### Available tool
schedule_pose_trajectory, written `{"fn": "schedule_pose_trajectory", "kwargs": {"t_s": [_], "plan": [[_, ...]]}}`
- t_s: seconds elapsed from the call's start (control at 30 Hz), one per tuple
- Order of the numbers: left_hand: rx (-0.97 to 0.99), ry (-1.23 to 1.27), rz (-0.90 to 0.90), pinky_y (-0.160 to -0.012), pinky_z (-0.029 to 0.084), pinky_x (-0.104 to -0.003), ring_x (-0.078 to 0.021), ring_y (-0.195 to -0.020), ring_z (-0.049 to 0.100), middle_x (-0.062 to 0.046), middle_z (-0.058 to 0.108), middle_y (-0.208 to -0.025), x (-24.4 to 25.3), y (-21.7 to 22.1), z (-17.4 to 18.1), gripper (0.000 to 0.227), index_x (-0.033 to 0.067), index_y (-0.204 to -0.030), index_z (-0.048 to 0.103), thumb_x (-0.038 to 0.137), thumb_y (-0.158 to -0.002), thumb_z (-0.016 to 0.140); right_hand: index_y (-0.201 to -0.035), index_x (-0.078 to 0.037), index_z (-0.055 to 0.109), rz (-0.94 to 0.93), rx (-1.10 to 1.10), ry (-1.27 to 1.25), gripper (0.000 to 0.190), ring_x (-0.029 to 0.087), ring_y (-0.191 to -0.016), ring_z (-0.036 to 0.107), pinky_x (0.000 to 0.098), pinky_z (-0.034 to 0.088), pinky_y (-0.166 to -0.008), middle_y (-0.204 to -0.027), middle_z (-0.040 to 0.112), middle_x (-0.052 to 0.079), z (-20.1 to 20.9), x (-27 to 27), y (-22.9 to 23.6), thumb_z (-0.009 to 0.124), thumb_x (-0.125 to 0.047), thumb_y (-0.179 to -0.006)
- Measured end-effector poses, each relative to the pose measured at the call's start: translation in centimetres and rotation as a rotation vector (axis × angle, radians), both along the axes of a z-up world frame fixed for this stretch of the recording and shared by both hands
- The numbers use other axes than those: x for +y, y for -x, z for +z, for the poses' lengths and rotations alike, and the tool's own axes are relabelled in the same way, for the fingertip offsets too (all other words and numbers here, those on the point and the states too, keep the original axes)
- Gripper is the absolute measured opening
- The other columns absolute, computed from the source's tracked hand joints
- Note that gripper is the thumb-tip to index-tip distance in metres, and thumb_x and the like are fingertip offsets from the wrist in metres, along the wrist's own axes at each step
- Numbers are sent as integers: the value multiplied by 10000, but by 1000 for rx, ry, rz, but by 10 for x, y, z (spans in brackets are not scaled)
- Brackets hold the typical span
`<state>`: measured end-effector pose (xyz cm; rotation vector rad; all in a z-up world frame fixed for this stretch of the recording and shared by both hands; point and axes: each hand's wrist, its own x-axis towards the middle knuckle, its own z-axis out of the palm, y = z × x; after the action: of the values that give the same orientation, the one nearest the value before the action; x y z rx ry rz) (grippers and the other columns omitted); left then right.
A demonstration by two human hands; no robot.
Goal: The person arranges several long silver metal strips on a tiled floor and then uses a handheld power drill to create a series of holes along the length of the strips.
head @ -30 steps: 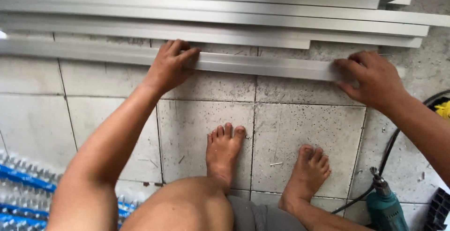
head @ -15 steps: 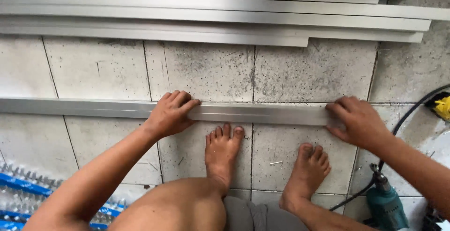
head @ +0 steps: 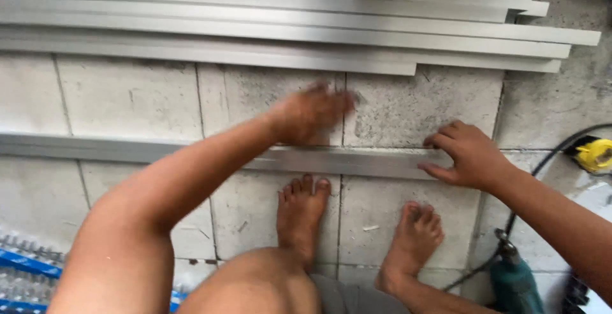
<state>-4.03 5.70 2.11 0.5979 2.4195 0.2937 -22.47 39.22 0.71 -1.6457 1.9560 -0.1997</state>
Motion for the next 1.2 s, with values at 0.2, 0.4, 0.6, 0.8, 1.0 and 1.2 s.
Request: {"fn": "schedule_pose_trajectory", "kwargs": {"t_s": [0.2, 0.4, 0.6, 0.8, 1.0, 1.2], "plan": [[224, -241, 74, -1237, -17, -466, -262, -1547, 72, -112, 126, -1680, 7, -37, -34, 842, 108, -1612, 135, 694, -1012, 212, -1015, -32, 746, -158, 282, 341, 166, 271, -855, 716, 413, 586, -799, -897, 746, 140, 9, -8, 30, 746, -175, -931], [409, -123, 321, -1269, 69, -458, -304, -1568, 114, -175, 175, -1684, 3, -35, -35, 887, 23, -1616, 179, 668, -1021, 312, -1433, -81, 741, -209, 708, 310, 517, 317, -1110, 651, 466, 521, -957, -1196, 717, 181, 3, -7, 114, 826, -254, -952], [428, -84, 577, -1275, 174, -473, -301, -1524, 220, -131, 303, -1645, -12, -32, -18, 688, 80, -1565, 301, 444, -1023, 519, -1256, -238, 732, -93, 861, 255, 493, 196, -1049, 710, 333, 563, -794, -1162, 728, -13, -15, -7, 131, 874, -448, -834], [1049, -52, 701, -845, 517, -411, -303, -1045, 634, -143, 676, -1107, -52, -20, -20, 360, 65, -1233, 603, 246, -940, 708, -1227, -234, 689, -87, 874, 171, 420, 228, -1098, 689, 382, 496, -914, -1177, 714, -13, -57, 7, 152, 752, -428, -860], [939, 220, 716, -871, 402, -427, -306, -1087, 562, -75, 639, -1209, -94, -17, -23, 614, 122, -1180, 612, 339, -659, 856, -1317, 194, 666, -232, 390, 494, 393, 426, -1241, 611, 451, 538, -1066, -1210, 627, 312, -4, 14, 102, 776, 55, -966], [938, 73, 588, -735, 470, -374, -254, -846, 651, -70, 704, -951, -82, -88, -7, 315, 117, -1082, 648, 168, -833, 834, -1300, 79, 622, -150, 342, 423, 484, 359, -1004, 624, 452, 525, -778, -1151, 659, 227, -25, 59, 65, 784, -120, -889]]}}
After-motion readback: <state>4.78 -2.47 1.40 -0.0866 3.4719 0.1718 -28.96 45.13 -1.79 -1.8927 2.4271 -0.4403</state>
